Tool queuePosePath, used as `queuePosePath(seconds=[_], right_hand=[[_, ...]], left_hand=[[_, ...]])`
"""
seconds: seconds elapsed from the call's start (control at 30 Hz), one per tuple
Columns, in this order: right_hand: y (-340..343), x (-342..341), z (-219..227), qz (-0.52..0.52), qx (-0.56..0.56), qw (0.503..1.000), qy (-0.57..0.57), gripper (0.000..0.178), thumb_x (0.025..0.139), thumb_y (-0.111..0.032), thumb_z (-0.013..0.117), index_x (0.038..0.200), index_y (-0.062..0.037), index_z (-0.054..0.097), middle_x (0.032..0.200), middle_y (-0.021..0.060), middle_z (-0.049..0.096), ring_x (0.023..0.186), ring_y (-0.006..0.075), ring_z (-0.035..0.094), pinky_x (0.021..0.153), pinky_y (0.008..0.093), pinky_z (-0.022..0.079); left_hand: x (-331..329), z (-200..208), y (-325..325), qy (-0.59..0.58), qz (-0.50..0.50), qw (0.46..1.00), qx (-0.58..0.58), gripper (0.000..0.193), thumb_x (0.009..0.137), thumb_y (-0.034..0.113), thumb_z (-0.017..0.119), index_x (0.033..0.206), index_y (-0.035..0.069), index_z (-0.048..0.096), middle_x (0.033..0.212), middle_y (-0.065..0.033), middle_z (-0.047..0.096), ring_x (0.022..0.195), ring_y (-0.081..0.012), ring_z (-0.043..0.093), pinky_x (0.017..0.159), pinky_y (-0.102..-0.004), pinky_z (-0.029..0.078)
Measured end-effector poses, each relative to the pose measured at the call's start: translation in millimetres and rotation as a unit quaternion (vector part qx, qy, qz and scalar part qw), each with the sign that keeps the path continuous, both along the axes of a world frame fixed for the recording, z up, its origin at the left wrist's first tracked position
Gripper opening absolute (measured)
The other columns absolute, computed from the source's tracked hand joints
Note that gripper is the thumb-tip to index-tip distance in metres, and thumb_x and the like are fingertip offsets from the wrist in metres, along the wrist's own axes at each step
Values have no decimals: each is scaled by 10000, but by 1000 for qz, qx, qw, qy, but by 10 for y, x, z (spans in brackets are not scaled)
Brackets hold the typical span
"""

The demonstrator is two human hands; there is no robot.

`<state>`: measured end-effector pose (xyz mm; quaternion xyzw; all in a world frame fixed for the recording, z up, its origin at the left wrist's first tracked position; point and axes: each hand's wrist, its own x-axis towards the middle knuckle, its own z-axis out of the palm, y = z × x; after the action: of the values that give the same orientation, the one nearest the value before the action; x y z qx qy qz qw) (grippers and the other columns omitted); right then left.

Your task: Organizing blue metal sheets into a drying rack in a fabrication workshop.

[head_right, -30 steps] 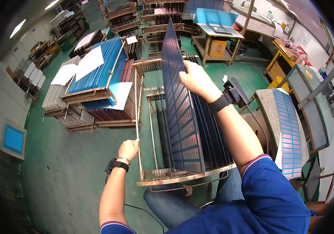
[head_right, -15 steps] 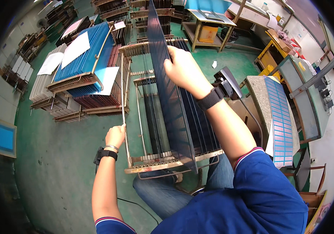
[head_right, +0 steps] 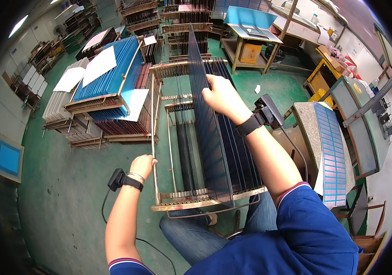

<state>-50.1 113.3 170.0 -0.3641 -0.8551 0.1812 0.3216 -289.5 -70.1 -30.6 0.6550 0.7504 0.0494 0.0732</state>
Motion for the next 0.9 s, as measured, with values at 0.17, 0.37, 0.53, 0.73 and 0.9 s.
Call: queuePosePath(seconds=[0.17,0.37,0.53,0.73,0.9], right_hand=[[131,-119,-152,7,-51,999,-5,250,727,-92,472,904,50,578,835,276,590,846,407,578,753,422,465],[286,-261,-430,-69,-58,995,-49,413,766,-150,479,1107,63,569,1055,253,594,1016,348,574,905,382,446],[288,-256,-427,-32,-42,998,-33,272,747,-120,482,918,48,611,874,261,614,870,377,603,792,419,478],[187,-318,-435,-19,25,999,-40,170,747,-80,499,824,44,588,798,268,599,792,410,591,699,451,503],[-73,-181,-1513,-42,90,987,-128,360,818,-125,529,1151,10,499,981,237,614,860,373,618,767,420,515]], left_hand=[[-216,26,11,37,-141,989,14,253,839,322,561,794,79,616,763,-99,613,777,-280,600,690,-387,497],[-57,192,-64,53,-79,995,11,256,822,337,580,820,83,612,787,-81,601,802,-256,590,693,-367,498],[335,208,-241,-76,91,967,227,396,792,208,632,1145,54,538,1038,-129,555,996,-311,520,826,-408,450],[975,448,-395,-286,33,922,259,248,826,104,582,1059,22,601,1065,-162,577,1011,-336,537,898,-380,424],[1304,376,-572,-388,53,902,180,385,857,155,560,1214,24,501,1122,-197,548,1068,-348,517,927,-376,409]])
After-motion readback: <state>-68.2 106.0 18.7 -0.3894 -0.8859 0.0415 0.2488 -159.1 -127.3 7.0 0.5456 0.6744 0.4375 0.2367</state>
